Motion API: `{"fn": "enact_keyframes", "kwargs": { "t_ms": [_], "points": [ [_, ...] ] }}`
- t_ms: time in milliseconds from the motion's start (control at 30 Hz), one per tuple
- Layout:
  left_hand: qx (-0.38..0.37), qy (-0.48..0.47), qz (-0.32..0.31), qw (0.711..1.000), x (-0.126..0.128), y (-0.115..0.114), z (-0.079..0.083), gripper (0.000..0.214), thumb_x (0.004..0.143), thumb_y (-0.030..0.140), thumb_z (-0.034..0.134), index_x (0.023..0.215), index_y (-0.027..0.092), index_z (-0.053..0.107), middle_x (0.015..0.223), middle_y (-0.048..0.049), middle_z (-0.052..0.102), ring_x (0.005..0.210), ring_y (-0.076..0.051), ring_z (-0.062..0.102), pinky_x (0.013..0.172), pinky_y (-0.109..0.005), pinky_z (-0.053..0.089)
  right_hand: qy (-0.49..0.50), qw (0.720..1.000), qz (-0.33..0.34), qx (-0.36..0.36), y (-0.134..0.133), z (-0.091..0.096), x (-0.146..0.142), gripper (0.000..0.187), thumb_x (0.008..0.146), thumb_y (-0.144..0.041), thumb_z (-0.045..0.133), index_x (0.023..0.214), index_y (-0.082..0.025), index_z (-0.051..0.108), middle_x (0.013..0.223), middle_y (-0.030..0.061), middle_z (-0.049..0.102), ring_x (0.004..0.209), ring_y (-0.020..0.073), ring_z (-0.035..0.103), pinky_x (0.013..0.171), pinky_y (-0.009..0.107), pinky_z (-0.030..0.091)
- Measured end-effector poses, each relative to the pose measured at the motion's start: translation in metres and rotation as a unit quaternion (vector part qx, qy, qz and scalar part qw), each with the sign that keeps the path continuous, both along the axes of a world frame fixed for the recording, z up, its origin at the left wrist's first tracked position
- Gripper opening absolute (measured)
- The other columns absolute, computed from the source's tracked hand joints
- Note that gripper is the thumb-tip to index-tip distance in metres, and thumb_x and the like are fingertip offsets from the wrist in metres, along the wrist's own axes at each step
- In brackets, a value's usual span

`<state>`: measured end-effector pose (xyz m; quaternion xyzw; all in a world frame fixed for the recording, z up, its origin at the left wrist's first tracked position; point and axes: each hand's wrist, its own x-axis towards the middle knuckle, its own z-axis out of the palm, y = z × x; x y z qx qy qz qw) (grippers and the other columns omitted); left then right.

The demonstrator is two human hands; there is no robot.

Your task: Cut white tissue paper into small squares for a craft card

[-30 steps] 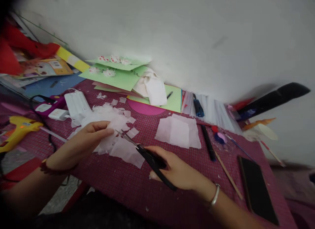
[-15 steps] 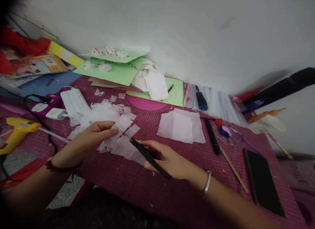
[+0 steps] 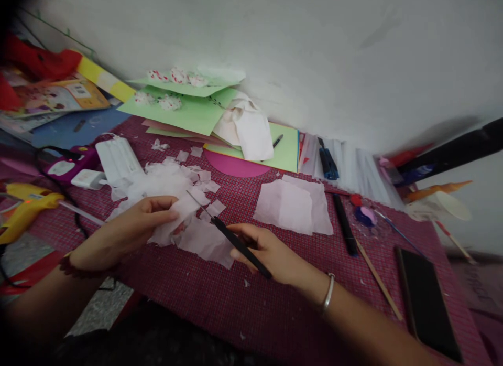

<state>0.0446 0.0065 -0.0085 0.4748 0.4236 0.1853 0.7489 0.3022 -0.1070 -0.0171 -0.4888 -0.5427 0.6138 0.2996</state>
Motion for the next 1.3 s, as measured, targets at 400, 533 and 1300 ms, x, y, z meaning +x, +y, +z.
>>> {"fn": "enact_keyframes", "kwargs": {
  "t_ms": [400, 533, 1300],
  "points": [
    [0.071, -0.016, 0.107, 0.992, -0.004, 0.006, 0.006, 0.022, 0.07, 0.034, 0.076, 0.065, 0.018, 0.061, 0.057, 0.0002, 0.06, 0.05, -0.009, 0.05, 0.048, -0.02, 0.036, 0.028, 1.0, 0.013, -0.003, -0.009, 0.019, 0.008, 0.054, 0.091, -0.053, 0.064, 0.134, -0.021, 0.057, 0.101, 0.0073, 0.061, 0.085, 0.0195, 0.056, 0.076, 0.033, 0.048],
    [0.075, -0.025, 0.089, 0.993, 0.006, 0.005, 0.006, 0.023, 0.071, 0.036, 0.075, 0.066, 0.017, 0.061, 0.058, 0.0006, 0.06, 0.05, -0.009, 0.05, 0.049, -0.02, 0.037, 0.026, 0.998, 0.047, -0.013, -0.008, 0.019, 0.006, 0.057, 0.09, -0.052, 0.064, 0.136, -0.02, 0.054, 0.099, 0.0065, 0.06, 0.087, 0.0193, 0.057, 0.079, 0.034, 0.05],
    [0.061, -0.01, 0.036, 0.997, 0.004, -0.001, -0.003, 0.023, 0.069, 0.036, 0.078, 0.069, 0.017, 0.065, 0.062, 0.0008, 0.06, 0.054, -0.009, 0.052, 0.051, -0.02, 0.039, 0.038, 0.999, -0.002, -0.032, -0.001, 0.009, 0.0, 0.06, 0.089, -0.06, 0.062, 0.13, -0.017, 0.054, 0.07, -0.0047, 0.047, 0.052, 0.0072, 0.036, 0.046, 0.022, 0.028]
  ]
}}
